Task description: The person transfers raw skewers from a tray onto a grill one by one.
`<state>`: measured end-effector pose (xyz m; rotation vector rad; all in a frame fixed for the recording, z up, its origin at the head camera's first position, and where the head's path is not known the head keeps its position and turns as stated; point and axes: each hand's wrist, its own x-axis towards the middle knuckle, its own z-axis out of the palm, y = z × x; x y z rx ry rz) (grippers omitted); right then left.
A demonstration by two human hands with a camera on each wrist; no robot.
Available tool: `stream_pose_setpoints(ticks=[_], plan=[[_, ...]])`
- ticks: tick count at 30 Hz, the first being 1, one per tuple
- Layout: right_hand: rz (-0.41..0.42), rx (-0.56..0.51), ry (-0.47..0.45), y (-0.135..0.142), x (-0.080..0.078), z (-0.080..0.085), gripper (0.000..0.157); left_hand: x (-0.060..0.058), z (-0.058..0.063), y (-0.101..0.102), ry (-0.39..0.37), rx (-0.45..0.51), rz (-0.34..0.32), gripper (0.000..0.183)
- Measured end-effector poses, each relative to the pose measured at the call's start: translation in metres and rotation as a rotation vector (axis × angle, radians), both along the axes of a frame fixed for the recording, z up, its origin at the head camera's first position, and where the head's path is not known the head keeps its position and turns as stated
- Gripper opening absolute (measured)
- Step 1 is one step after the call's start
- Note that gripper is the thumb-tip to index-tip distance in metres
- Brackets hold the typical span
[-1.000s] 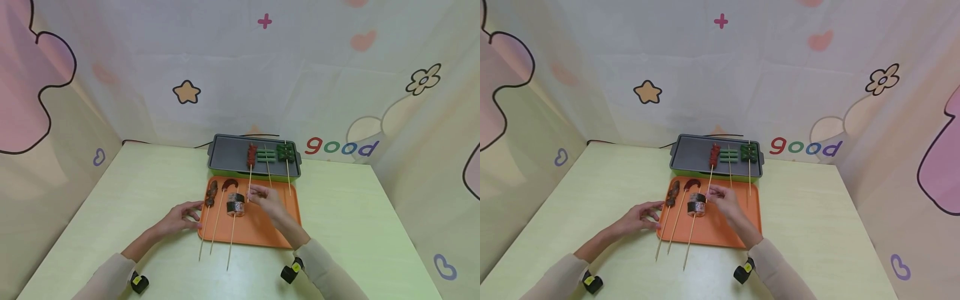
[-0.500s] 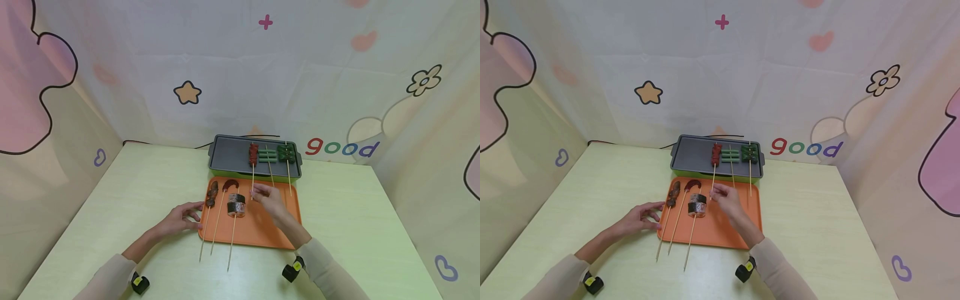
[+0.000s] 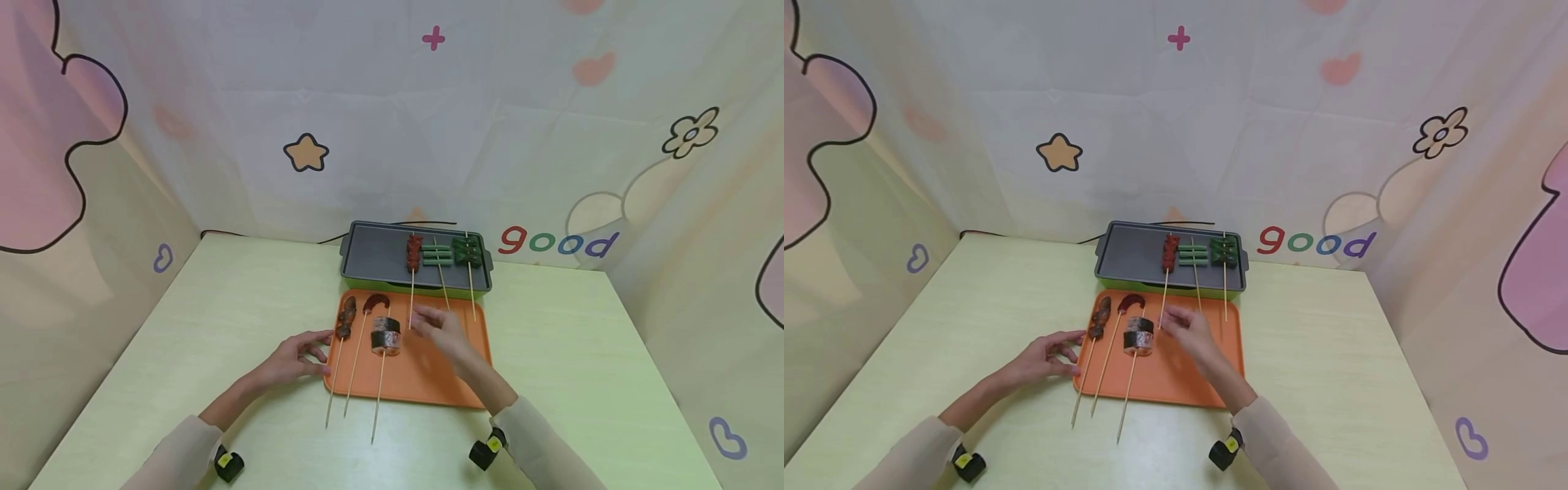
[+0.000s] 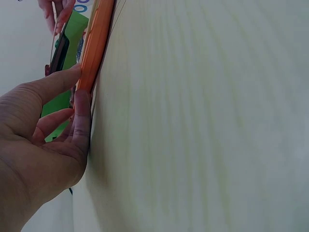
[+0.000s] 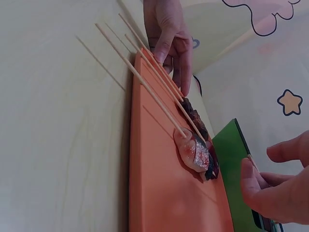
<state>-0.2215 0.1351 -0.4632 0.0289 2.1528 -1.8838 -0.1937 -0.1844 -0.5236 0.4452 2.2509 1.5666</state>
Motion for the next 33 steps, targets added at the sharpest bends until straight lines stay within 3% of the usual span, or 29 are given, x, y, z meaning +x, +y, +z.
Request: stream_pose_setpoints(ticks=[8, 15, 19, 26, 33], plan=[[0.189, 0.008, 0.021, 0.035, 0.026, 0.004, 0.047, 0.0, 0.0, 0.001, -0.003, -0.001, 0.001, 0.073], [0.306, 0.055, -0.024, 0.069, 0.045, 0.003, 0.054, 0.0, 0.0, 0.001, -0.001, -0.012, 0.008, 0.073], [0.298, 0.085, -0.04, 0.089, 0.047, -0.001, 0.054, 0.001, 0.001, 0.001, -0.003, -0.01, 0.007, 0.073], [0.334, 0.154, -0.02, 0.137, 0.036, -0.014, 0.056, 0.001, 0.002, 0.0, -0.001, -0.004, 0.007, 0.074], [0.276, 0.093, -0.009, 0.17, 0.029, -0.032, 0.059, 0.0, 0.001, 0.0, 0.0, 0.002, -0.002, 0.073]])
